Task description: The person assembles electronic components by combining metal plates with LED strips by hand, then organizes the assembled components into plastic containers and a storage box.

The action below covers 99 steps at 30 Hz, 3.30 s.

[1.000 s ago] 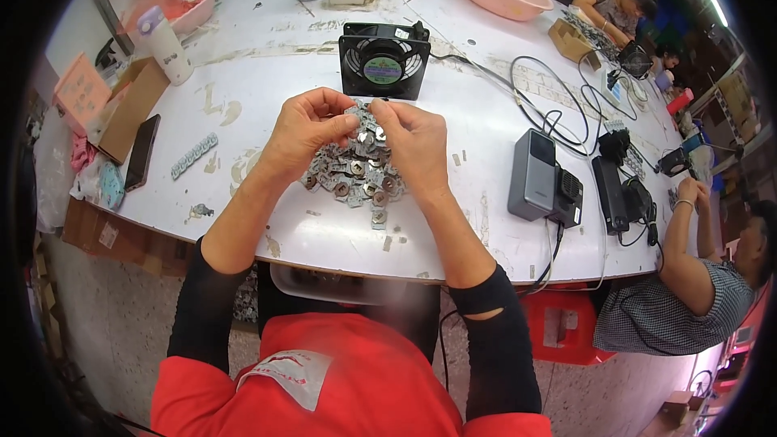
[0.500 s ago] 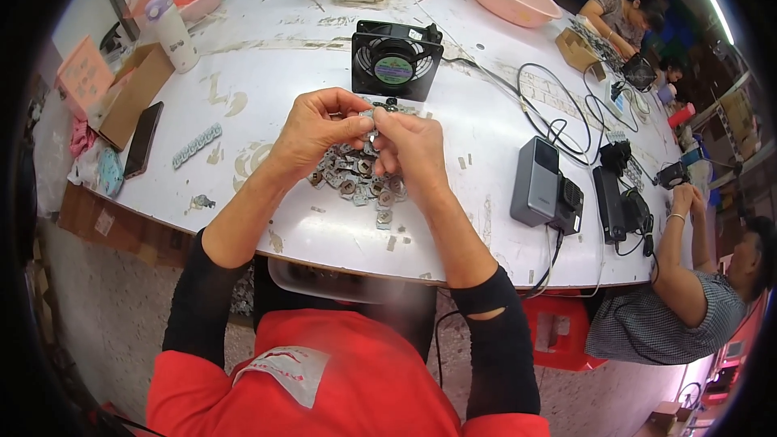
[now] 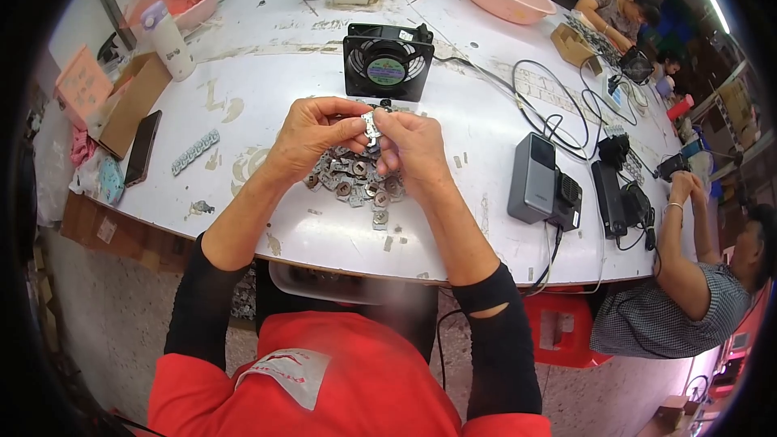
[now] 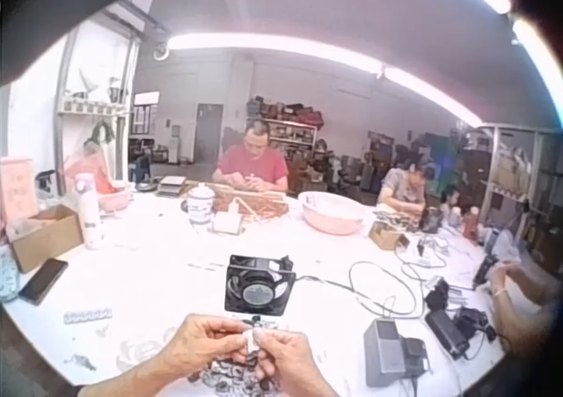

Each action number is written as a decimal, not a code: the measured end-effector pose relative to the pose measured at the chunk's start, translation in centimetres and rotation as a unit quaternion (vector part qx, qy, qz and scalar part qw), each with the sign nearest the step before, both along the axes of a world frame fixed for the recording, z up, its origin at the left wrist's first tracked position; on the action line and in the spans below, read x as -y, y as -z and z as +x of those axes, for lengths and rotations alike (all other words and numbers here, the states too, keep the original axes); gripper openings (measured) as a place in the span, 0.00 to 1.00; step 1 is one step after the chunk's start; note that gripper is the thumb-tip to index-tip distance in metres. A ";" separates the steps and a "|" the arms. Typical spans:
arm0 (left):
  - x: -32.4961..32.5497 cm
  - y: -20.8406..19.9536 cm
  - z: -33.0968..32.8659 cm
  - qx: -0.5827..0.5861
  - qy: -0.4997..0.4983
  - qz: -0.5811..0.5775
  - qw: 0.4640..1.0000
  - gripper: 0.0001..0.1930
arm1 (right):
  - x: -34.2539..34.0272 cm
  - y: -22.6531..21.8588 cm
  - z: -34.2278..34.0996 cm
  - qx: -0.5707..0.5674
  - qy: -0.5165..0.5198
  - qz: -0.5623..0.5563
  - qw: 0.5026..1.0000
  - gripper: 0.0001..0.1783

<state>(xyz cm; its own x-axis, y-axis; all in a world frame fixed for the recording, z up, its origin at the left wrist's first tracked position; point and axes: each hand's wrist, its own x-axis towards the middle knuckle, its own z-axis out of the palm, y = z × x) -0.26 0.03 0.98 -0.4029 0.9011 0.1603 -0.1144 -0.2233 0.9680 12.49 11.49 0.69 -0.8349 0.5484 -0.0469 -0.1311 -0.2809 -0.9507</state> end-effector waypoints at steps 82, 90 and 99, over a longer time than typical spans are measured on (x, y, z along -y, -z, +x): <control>0.6 -1.5 -1.4 0.042 0.081 -0.077 0.993 0.17 | 0.1 0.2 -0.6 -0.046 0.008 -0.066 0.997 0.14; 1.0 -2.3 -0.7 0.050 0.097 -0.029 0.994 0.16 | -0.1 -0.6 -0.3 -0.080 0.041 -0.088 0.992 0.14; 0.2 -0.4 0.2 -0.306 -0.089 -0.034 0.947 0.15 | 0.4 -0.1 -0.8 -0.019 0.073 0.006 0.997 0.17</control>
<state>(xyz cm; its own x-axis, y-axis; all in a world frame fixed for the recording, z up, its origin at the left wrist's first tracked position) -0.03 -0.16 1.36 -0.4007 0.8438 0.3569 0.5066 -0.1205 0.8537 11.73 11.13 0.77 -0.7476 0.6641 -0.0084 -0.2061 -0.2440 -0.9476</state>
